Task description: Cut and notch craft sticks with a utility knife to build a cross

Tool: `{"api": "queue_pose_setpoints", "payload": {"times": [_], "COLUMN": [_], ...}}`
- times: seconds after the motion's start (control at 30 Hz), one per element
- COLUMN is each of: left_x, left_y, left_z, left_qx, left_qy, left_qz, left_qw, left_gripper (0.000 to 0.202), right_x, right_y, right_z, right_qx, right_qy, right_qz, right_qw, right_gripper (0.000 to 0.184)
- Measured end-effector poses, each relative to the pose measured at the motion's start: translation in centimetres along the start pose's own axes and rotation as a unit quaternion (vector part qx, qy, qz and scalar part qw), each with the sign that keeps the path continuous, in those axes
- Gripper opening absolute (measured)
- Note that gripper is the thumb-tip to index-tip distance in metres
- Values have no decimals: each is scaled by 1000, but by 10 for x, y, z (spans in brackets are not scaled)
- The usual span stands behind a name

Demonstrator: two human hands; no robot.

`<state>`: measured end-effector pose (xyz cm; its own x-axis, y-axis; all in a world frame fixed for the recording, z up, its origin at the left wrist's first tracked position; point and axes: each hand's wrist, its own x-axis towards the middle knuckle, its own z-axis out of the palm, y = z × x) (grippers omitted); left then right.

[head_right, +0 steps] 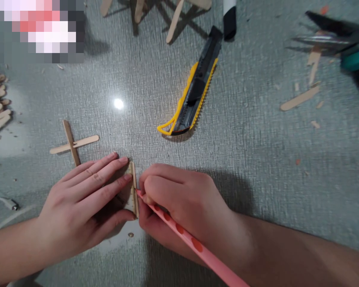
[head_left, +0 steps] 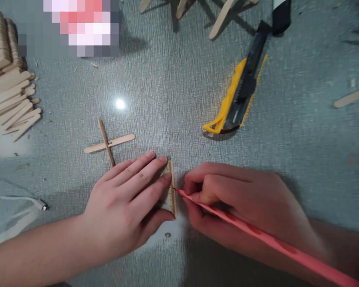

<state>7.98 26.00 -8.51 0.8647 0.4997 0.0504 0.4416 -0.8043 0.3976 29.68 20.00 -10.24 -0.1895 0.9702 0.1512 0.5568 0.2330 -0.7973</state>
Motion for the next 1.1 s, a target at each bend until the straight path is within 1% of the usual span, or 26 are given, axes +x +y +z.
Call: {"api": "queue_pose_setpoints", "payload": {"times": [0.2,0.5,0.67,0.77,0.87,1.1], "left_x": [0,-1,-1,0,1,0], "left_y": [0,-1,-1,-1,-1,-1], "left_z": [1,1,1,0,0,0], "left_qx": [-2,-5,-3,-2,-2,-2], "left_qy": [3,-1,0,-1,0,3], "left_qz": [0,-1,-1,-1,0,-4], "left_qw": [1000,1000,1000,1000,1000,1000], "left_gripper": [46,47,46,45,45,44], "right_x": [-1,1,0,1,2,1], "right_y": [-2,-1,0,0,-1,0], "right_z": [-3,-2,-3,-5,-6,-3], "right_qx": [6,9,-6,6,8,15], "right_qy": [-5,-26,-13,-22,-18,-17], "right_qz": [8,-10,-7,-3,2,-2], "right_qw": [1000,1000,1000,1000,1000,1000], "right_gripper": [27,27,26,25,26,27]}}
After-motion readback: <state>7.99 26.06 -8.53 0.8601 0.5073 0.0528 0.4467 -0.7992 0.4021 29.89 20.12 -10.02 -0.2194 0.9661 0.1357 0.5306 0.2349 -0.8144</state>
